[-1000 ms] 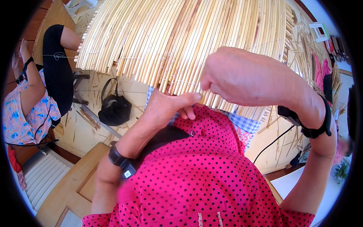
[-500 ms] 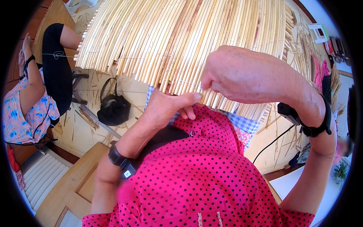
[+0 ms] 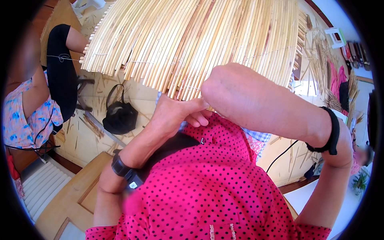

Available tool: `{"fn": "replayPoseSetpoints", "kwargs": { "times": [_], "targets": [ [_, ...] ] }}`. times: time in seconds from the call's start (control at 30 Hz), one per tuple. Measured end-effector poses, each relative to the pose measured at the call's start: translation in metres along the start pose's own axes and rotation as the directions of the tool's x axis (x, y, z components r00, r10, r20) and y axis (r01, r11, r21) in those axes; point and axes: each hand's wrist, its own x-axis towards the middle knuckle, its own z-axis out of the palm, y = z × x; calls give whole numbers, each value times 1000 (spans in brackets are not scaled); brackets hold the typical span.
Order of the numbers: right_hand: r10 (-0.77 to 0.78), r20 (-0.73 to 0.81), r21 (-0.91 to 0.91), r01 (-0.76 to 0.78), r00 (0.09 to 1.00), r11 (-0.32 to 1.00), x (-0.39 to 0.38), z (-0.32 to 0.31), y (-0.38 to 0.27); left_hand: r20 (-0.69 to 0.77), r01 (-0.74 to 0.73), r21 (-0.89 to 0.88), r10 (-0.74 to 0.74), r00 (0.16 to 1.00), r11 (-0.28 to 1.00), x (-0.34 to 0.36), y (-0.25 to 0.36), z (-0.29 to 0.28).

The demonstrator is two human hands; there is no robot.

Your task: The person weaves a bamboo mat by hand, threading a white string through the bamboo slats to secure them. They repeatedly pull the string tight and adjust the mat's position on the floor.

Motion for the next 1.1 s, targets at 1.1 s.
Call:
{"fn": "replayPoseSetpoints", "kwargs": {
  "times": [1.1],
  "targets": [
    [382,-556,584,19,738,812,-36,-62,-64,143,-693,620,815,561,368,-63,105,33]
  ]
}}
